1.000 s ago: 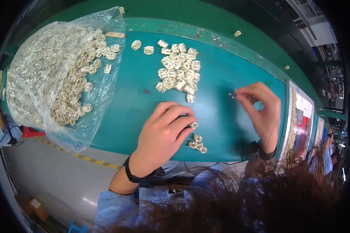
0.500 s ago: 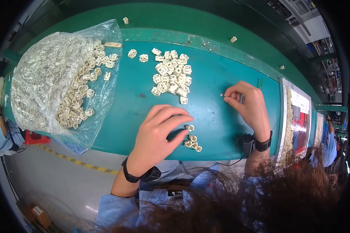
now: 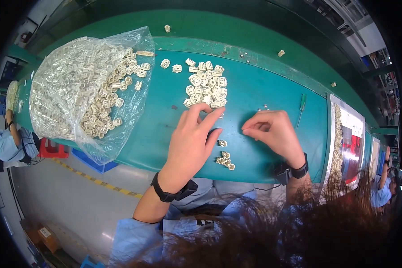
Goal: The recorder is sorting and inspecting small white circular components on an assembly line workbench.
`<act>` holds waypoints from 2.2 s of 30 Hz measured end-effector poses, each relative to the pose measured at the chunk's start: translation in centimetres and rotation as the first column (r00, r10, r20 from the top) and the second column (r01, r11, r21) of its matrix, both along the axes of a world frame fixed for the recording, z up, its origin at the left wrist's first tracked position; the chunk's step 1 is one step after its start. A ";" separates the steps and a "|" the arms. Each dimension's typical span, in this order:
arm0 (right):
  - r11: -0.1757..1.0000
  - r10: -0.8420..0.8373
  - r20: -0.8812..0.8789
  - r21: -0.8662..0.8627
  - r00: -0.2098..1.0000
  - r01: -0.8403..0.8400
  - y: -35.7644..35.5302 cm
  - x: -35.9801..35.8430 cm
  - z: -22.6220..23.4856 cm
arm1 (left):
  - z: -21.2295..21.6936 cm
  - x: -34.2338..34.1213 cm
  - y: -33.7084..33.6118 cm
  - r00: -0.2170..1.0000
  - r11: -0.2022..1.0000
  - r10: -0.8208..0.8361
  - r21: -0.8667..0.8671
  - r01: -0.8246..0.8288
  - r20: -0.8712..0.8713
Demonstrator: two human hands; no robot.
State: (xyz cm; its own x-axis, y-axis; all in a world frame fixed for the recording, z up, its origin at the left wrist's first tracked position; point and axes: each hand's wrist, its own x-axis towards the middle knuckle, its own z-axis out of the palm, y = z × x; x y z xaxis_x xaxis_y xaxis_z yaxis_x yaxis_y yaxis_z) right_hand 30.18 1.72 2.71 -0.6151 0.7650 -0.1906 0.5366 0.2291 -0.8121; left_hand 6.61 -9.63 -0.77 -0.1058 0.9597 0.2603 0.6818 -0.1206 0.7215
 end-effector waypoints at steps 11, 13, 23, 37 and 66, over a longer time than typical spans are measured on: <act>0.998 -0.031 -0.015 0.048 0.999 0.032 -0.1 0.0 -0.3 | -0.2 0.4 -0.3 1.000 0.999 0.019 0.028 -0.019 0.019; 0.985 0.001 -0.005 0.170 1.000 0.000 0.0 0.0 -0.3 | -0.7 0.1 -0.3 1.000 0.998 -0.001 0.057 0.000 0.023; 0.934 0.155 0.057 0.317 0.986 -0.165 -0.7 -0.6 -0.1 | -1.3 -0.6 -0.4 0.980 0.993 -0.107 0.066 0.097 0.170; 0.824 0.234 0.115 0.505 0.966 -0.259 -1.1 -0.2 -0.3 | -0.9 -0.5 -0.7 0.999 0.991 -0.048 0.123 0.048 0.002; 0.931 0.123 -0.090 0.356 0.988 -0.083 -3.4 -4.7 -0.6 | -1.4 -0.6 -0.7 0.993 0.997 -0.062 0.050 0.057 0.103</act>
